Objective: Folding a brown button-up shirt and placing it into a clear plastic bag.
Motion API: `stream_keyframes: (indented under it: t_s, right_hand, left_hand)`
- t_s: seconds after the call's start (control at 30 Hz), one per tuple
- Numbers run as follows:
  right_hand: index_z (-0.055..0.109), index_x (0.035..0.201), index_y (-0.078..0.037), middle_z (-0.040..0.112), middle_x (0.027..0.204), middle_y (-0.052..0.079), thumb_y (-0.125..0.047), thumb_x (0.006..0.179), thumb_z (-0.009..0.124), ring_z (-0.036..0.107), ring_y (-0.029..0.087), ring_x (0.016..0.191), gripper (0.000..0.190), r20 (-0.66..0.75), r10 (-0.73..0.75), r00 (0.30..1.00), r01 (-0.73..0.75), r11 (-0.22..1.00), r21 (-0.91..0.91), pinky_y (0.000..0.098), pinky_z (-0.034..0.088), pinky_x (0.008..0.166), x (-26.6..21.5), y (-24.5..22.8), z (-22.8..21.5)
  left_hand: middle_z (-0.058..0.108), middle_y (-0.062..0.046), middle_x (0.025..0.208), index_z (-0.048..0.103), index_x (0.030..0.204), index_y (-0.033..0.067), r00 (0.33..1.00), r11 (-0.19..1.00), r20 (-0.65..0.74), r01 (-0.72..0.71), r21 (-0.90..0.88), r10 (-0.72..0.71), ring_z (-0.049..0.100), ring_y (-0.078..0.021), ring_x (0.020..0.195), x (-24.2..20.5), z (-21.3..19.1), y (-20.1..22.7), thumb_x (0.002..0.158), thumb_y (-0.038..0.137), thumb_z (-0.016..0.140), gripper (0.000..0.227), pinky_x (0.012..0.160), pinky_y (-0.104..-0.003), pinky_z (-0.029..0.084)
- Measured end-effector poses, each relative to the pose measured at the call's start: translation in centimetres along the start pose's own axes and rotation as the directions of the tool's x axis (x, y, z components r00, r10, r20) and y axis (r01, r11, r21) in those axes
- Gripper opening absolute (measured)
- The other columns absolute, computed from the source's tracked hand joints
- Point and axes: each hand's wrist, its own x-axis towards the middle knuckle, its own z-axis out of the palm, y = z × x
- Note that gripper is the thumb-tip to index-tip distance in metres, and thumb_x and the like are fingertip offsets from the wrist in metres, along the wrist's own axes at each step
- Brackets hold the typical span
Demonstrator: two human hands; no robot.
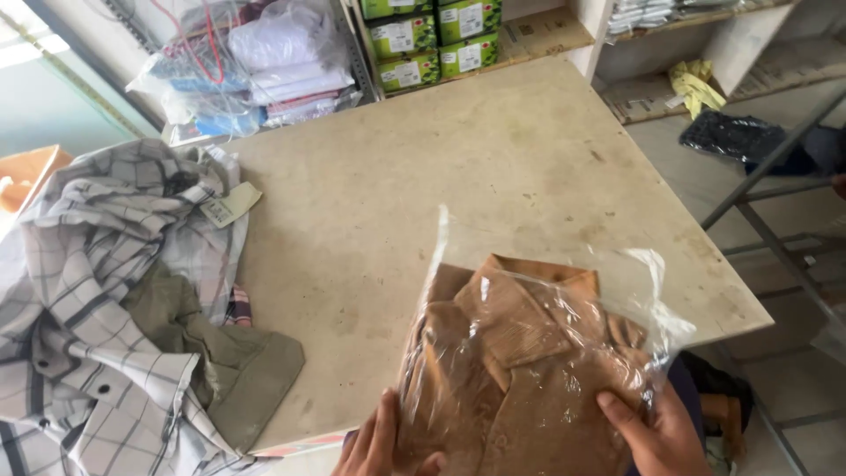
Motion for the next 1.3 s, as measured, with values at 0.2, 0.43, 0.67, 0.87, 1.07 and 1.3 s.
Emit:
stream_keyframes:
  t_s: [0.2, 0.43, 0.67, 0.87, 1.07, 1.3]
  right_hand:
    - [0.060, 0.138, -0.002, 0.070, 0.115, 0.007, -0.006, 0.091, 0.069, 0.060, 0.012, 0.097, 0.048, 0.058, -0.008, 0.998, 0.013, 0.996, -0.092, 0.0291, 0.048, 0.081, 0.5, -1.8, 0.1]
    - [0.065, 0.128, 0.001, 0.073, 0.105, 0.006, -0.005, 0.091, 0.073, 0.063, 0.009, 0.088, 0.038, 0.165, -0.170, 0.972, 0.185, 0.980, -0.079, 0.0268, 0.050, 0.073, -0.2, -1.4, -0.7]
    - [0.058, 0.142, 0.002, 0.073, 0.105, 0.010, -0.004, 0.094, 0.080, 0.065, 0.010, 0.080, 0.053, 0.274, -0.235, 0.932, 0.280, 0.950, -0.136, 0.0242, 0.053, 0.063, -1.4, -2.8, -1.5]
    - [0.055, 0.138, 0.003, 0.082, 0.102, 0.016, -0.002, 0.080, 0.078, 0.081, 0.018, 0.092, 0.062, 0.341, -0.276, 0.899, 0.357, 0.912, -0.204, 0.0295, 0.068, 0.076, -1.5, -7.8, 1.5]
    - [0.053, 0.139, 0.005, 0.078, 0.108, 0.016, -0.004, 0.092, 0.075, 0.079, 0.017, 0.095, 0.053, 0.371, -0.614, 0.697, 0.669, 0.743, -0.026, 0.0293, 0.068, 0.080, 0.8, -16.1, 4.4]
    - [0.038, 0.155, 0.002, 0.054, 0.116, 0.027, -0.026, 0.105, 0.064, 0.052, 0.033, 0.102, 0.063, 0.404, -0.733, 0.548, 0.810, 0.345, -0.474, 0.0439, 0.043, 0.083, 6.0, -24.0, 13.1]
  left_hand:
    - [0.062, -0.022, 0.139, 0.022, 0.161, -0.0003, 0.929, 0.841, 0.152, 0.370, -0.395, -0.337, 0.070, -0.0308, 0.119, 1.8, -2.4, 2.0, 0.077, 0.055, 0.075, 0.114, 0.089, -0.041, 0.061]
    - [0.071, -0.023, 0.105, 0.029, 0.172, 0.0025, 0.851, 0.351, 0.293, 0.461, -0.815, -0.436, 0.067, -0.0219, 0.096, 5.0, -4.8, 6.8, 0.099, 0.021, 0.073, 0.088, 0.088, -0.033, 0.057]
    - [0.078, -0.012, 0.101, 0.048, 0.152, -0.0018, 0.841, 0.378, 0.149, 0.383, -0.843, -0.519, 0.071, -0.0141, 0.092, 4.6, -5.7, 7.0, 0.089, 0.008, 0.073, 0.068, 0.078, -0.027, 0.060]
    - [0.083, -0.013, 0.097, 0.067, 0.130, -0.0081, 0.824, 0.370, 0.066, 0.322, -0.871, -0.563, 0.075, -0.0141, 0.089, 3.3, -6.1, 6.0, 0.090, 0.005, 0.073, 0.043, 0.081, -0.027, 0.059]
    - [0.082, -0.011, 0.088, 0.076, 0.112, -0.0035, 0.836, 0.661, -0.276, 0.131, -0.738, -0.474, 0.079, -0.0130, 0.081, 8.5, -13.4, 7.3, 0.089, 0.010, 0.077, 0.026, 0.074, -0.026, 0.063]
    - [0.065, -0.022, 0.127, 0.047, 0.143, -0.0072, 0.887, 0.960, -0.439, 0.017, -0.280, -0.143, 0.067, -0.0301, 0.110, 19.9, -16.6, 8.1, 0.098, 0.032, 0.070, 0.064, 0.090, -0.042, 0.054]
